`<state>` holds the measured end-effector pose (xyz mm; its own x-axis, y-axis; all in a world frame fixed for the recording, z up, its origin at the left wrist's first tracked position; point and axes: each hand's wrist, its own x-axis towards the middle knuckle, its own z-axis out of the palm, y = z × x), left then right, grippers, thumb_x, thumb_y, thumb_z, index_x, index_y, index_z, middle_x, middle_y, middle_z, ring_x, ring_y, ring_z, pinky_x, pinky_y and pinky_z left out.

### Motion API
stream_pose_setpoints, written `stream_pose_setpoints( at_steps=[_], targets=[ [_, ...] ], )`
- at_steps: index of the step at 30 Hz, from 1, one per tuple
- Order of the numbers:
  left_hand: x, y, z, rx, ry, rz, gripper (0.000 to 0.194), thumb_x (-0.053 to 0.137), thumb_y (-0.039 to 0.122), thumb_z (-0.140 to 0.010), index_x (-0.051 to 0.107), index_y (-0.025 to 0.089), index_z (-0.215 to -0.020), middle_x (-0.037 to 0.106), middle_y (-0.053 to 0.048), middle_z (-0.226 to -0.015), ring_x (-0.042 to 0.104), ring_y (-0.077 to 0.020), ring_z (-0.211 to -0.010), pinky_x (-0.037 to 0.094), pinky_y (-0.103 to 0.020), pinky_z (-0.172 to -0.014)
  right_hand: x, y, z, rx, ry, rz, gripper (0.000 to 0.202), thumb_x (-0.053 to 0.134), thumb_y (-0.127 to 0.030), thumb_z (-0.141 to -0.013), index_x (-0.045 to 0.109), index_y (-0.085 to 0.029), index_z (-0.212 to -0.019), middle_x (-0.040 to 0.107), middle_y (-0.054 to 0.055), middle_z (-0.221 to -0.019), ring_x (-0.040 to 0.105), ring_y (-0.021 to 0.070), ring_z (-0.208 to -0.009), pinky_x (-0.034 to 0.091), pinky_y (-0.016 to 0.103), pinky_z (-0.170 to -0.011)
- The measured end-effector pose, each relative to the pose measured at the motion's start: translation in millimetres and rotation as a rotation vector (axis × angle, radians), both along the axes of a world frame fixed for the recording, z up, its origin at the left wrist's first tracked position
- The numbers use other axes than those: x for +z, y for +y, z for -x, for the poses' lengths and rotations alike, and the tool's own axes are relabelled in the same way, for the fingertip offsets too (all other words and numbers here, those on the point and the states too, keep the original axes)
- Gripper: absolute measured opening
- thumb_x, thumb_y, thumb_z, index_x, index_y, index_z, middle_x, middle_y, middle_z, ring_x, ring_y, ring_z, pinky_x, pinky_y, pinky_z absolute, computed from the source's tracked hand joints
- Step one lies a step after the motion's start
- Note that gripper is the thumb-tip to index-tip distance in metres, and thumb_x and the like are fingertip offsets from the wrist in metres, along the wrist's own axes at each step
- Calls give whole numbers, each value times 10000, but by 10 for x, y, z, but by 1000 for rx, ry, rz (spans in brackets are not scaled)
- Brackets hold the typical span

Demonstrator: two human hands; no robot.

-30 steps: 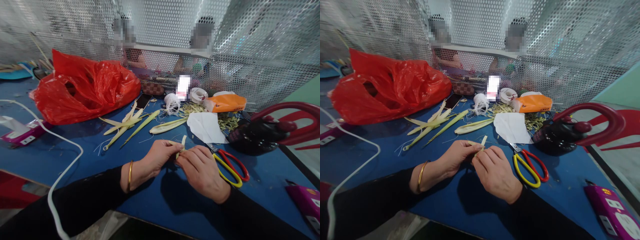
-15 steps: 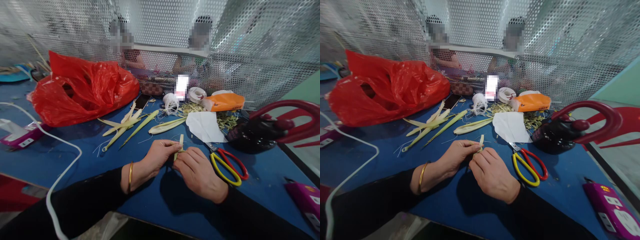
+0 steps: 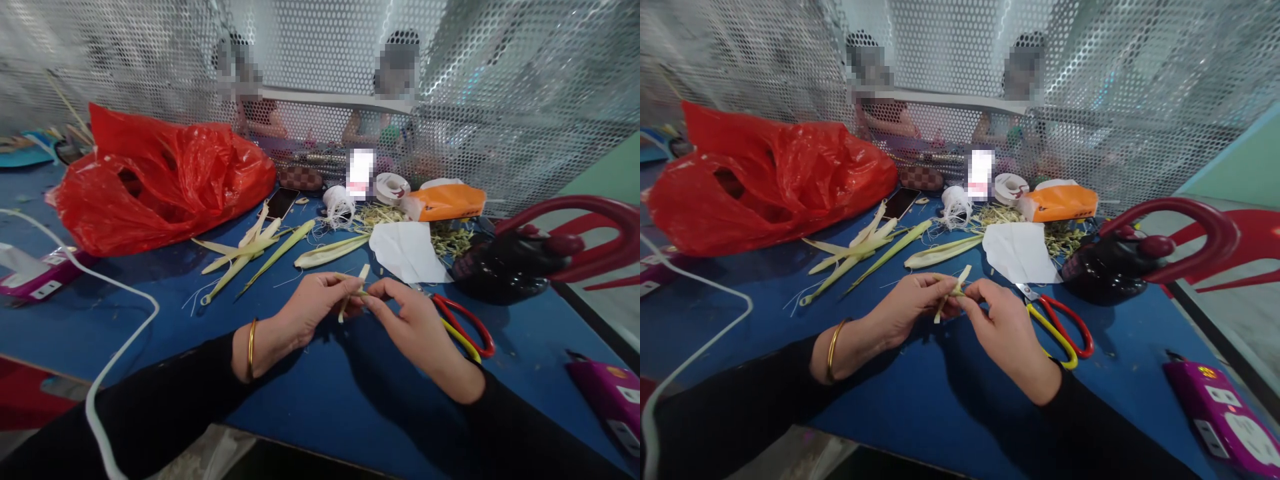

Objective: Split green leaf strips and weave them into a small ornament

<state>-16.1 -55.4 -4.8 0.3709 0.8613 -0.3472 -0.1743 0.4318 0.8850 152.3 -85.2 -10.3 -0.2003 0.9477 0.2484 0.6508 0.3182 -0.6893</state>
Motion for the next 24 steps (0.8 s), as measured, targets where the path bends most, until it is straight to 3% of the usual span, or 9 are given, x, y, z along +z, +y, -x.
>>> stream_pose_setpoints(
  at_steps=[4, 11, 20, 24],
  targets=[
    [20, 5, -5, 15, 32, 22, 222, 783, 151, -648, 665, 115, -833, 643, 4, -586, 561, -71, -482, 399, -180, -496, -63, 4, 33, 24, 78, 54, 170, 514, -273, -910, 567, -193, -770, 610, -8, -705, 541, 142, -658, 411, 258, -623],
    [18, 12, -24, 72, 30, 12, 66, 706, 101, -696, 660, 106, -744, 630, 1, -585, 569, -69, -497, 448, -187, -525, -40, 0, 29, 25, 89, 52, 249, 464, -297, -929, 512, -193, -707, 509, -25, -627, 447, 125, -587, 371, 251, -569],
    [-29, 51, -2, 104, -9, -24, 110, 743, 131, -645, 681, 107, -732, 624, -2, -598, 594, -86, -543, 491, -205, -558, 48, -60, 38, 3, 53, 33, 232, 478, -269, -922, 514, -195, -705, 531, -27, -628, 478, 127, -586, 379, 253, -569],
    [-8, 73, 33, 53, 46, -1, 99, 731, 143, -653, 683, 116, -735, 623, -7, -587, 575, -87, -513, 498, -227, -563, 61, -40, -1, -10, 31, -43, 194, 504, -255, -912, 558, -193, -736, 580, -6, -684, 529, 145, -649, 406, 271, -623]
  ],
)
